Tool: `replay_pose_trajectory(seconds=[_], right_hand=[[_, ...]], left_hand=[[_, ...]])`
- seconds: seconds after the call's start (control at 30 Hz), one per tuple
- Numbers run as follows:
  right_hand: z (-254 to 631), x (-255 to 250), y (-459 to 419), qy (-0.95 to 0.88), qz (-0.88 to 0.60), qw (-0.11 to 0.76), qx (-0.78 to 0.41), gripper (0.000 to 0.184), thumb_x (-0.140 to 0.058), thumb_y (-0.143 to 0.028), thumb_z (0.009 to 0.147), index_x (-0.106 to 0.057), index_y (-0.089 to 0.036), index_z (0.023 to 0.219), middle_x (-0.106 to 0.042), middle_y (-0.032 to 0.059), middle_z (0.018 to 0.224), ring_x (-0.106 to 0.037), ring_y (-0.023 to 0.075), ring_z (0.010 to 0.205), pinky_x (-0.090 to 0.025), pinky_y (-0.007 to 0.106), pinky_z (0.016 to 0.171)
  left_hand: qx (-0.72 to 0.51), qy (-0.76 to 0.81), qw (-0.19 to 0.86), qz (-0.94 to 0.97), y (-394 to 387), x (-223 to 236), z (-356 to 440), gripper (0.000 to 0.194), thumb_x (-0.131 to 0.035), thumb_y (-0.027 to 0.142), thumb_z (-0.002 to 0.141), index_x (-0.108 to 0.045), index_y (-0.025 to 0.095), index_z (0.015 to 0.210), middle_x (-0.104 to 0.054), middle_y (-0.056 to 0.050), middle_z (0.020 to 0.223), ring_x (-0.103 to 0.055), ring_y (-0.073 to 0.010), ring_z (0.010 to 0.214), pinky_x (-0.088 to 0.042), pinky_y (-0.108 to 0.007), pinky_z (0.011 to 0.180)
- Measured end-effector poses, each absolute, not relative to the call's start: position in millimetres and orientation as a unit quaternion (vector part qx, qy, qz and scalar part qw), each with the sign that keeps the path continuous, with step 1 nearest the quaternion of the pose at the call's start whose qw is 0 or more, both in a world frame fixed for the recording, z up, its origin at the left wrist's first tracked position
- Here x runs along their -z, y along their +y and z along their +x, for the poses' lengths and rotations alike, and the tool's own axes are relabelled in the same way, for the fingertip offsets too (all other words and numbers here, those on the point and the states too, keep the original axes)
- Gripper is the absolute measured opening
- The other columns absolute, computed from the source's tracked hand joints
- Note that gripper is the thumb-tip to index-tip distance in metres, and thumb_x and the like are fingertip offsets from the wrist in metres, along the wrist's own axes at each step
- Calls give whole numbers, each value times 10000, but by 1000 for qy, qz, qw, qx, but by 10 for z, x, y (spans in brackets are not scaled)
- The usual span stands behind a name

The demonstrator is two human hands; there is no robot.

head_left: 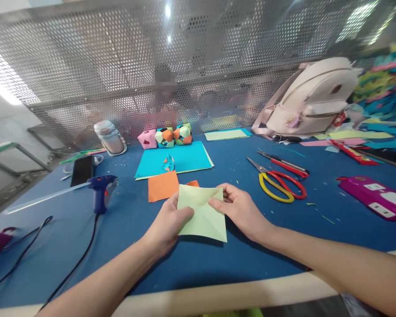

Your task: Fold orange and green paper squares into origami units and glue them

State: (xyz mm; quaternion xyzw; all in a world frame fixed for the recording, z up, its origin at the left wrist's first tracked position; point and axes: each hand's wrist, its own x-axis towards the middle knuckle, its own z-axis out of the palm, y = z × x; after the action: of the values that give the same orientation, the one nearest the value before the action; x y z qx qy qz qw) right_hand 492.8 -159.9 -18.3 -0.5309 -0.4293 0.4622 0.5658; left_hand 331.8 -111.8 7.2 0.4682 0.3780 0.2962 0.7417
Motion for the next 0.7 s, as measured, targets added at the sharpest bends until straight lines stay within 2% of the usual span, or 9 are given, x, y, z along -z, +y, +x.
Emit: replay_pose_trajectory(seconds=[0.27, 0.47, 0.7], right_hand=[[4932, 178, -1611, -438, -527, 568, -456, 295, -705, -419, 678, -564, -193, 804, -621, 2, 744, -573, 150, 673, -461, 283, 623], [4935, 195, -1609, -444, -524, 573, -448, 278, -695, -422, 701, -571, -192, 799, -609, -4, 726, -561, 142, 653, -456, 272, 600], [4927, 187, -1615, -440, -501, 589, -457, 295, -676, -403, 720, -571, -201, 907, -634, 12, 809, -594, 154, 721, -471, 277, 642]], left_hand=[[-314, 397, 700, 503, -1155, -90, 3331, 437, -660, 115, 587, -592, 134, 1018, -713, -92, 889, -682, -233, 734, -503, -283, 619], [-307, 390, 698, 516, -1149, -62, 3323, 445, -650, 132, 611, -568, 144, 1048, -706, -93, 927, -678, -229, 747, -506, -285, 628], [-317, 401, 676, 531, -1147, -44, 3325, 440, -636, 133, 622, -581, 142, 1059, -707, -70, 882, -665, -208, 726, -490, -263, 613]])
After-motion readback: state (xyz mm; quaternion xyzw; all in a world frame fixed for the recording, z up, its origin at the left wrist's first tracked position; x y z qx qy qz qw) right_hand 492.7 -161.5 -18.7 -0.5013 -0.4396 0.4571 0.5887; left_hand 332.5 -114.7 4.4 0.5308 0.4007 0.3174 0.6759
